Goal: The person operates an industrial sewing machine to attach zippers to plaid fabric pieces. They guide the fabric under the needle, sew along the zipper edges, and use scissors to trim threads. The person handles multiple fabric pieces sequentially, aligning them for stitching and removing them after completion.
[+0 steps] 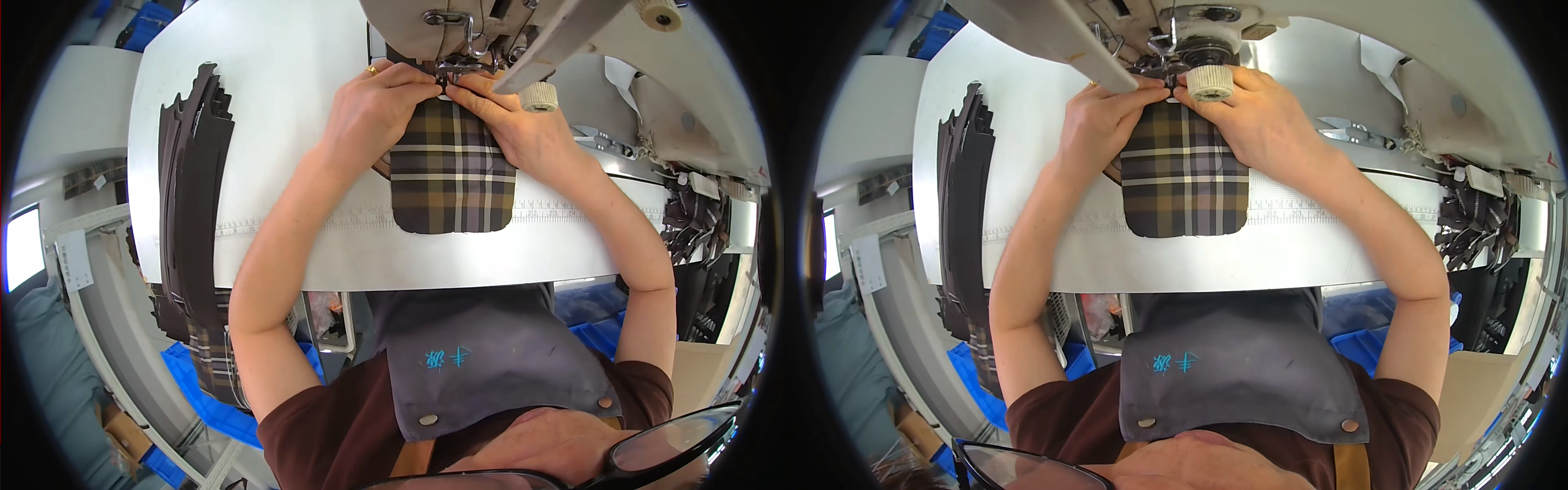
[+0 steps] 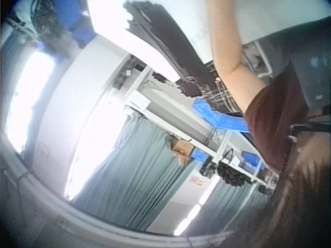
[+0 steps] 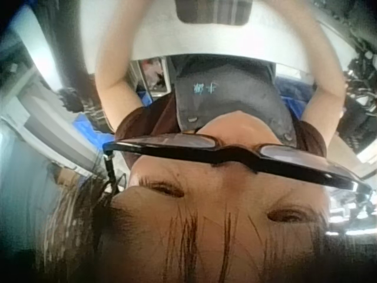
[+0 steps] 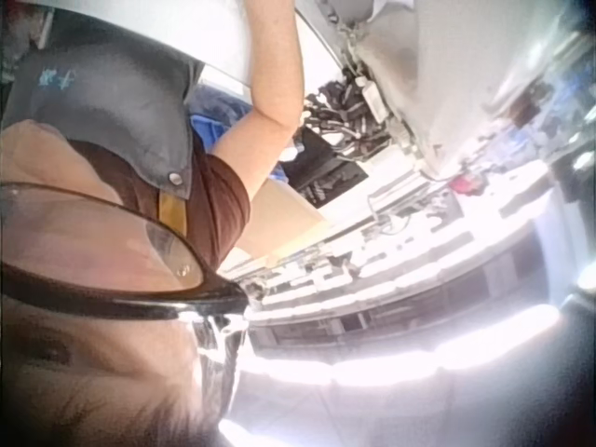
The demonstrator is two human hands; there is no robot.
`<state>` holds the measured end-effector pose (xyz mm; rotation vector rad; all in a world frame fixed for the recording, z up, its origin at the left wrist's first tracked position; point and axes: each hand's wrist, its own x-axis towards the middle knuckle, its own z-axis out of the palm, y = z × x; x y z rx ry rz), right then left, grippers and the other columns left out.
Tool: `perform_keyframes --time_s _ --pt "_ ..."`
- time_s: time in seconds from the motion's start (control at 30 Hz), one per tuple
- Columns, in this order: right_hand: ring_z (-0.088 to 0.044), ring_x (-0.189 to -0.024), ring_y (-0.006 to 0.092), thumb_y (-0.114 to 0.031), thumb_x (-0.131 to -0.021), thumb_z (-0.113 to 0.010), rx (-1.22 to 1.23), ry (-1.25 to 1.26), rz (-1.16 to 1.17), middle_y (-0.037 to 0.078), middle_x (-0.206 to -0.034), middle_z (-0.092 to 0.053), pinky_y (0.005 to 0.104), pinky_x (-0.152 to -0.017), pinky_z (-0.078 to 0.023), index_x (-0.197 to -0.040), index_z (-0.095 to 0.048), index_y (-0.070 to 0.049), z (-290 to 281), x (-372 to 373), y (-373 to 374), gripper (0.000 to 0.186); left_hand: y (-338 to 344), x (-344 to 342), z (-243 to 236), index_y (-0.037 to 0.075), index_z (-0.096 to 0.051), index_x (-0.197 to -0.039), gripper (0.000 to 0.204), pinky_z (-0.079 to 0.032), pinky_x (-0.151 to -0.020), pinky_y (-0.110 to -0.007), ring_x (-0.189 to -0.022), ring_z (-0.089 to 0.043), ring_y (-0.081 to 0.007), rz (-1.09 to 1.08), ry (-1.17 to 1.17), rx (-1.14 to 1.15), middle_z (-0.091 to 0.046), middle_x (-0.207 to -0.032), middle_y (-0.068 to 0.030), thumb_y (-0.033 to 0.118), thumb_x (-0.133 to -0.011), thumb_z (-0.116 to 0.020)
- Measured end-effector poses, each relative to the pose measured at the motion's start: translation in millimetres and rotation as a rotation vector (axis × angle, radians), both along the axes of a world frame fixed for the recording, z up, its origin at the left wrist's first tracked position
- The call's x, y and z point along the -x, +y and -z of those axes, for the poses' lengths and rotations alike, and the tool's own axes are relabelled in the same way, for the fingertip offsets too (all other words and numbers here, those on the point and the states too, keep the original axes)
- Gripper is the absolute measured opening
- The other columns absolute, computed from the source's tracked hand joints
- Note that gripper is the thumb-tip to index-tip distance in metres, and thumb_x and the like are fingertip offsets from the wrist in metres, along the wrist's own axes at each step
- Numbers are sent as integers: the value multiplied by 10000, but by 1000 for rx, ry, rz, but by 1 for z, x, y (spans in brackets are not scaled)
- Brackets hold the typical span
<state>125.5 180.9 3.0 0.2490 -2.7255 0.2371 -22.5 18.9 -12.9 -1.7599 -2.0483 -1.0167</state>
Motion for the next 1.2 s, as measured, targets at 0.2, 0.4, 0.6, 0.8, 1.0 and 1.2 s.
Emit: perform_keyframes --time_s 0.2,0.4,0.6,0.8,1.0,1.2 --pt "-581 -964 239 -30 -745 -600 11 27 10 38 -1049 -651 333 -837 -478 -1160 -623 -111 1 3 1 424 1 1 0 96 -717 -861 245 -525 -686 -298 -795 -612 -194 28 -37 -34 -672 -894 2 -26 -679 -605" --pt "-582 -948 243 -29 -736 -609 5 42 9 39 -1040 -653 344 -837 -478 -1150 -629 -112 1 3 2 423 2 2 2 96 -718 -854 252 -531 -699 -304 -820 -619 -205 3 -14 -23 -673 -896 -1 -28 -668 -602" --pt "-583 -947 249 -26 -728 -613 -12 47 13 44 -1035 -656 349 -836 -476 -1152 -627 -113 -1 3 1 433 1 2 2 100 -719 -853 251 -535 -700 -302 -825 -628 -196 4 -26 -18 -680 -898 1 -23 -668 -601" --pt "-582 -976 253 -25 -729 -611 5 67 15 54 -1013 -657 353 -853 -469 -1159 -623 -121 3 3 1 441 2 2 3 105 -718 -857 252 -536 -692 -288 -821 -632 -191 -8 8 -46 -680 -898 2 -21 -672 -603" --pt "-587 -961 265 -15 -746 -596 45 94 0 72 -1007 -647 355 -822 -482 -1174 -615 -142 6 6 6 447 3 0 1 105 -715 -877 247 -536 -698 -294 -838 -631 -190 -56 70 -19 -678 -917 3 -6 -695 -590" --pt "-587 -943 271 -4 -756 -580 110 5 14 72 -1022 -635 347 -792 -497 -1173 -613 -140 4 4 5 440 1 1 2 99 -711 -887 251 -536 -709 -301 -855 -627 -197 -18 48 11 -676 -926 0 -9 -696 -590"
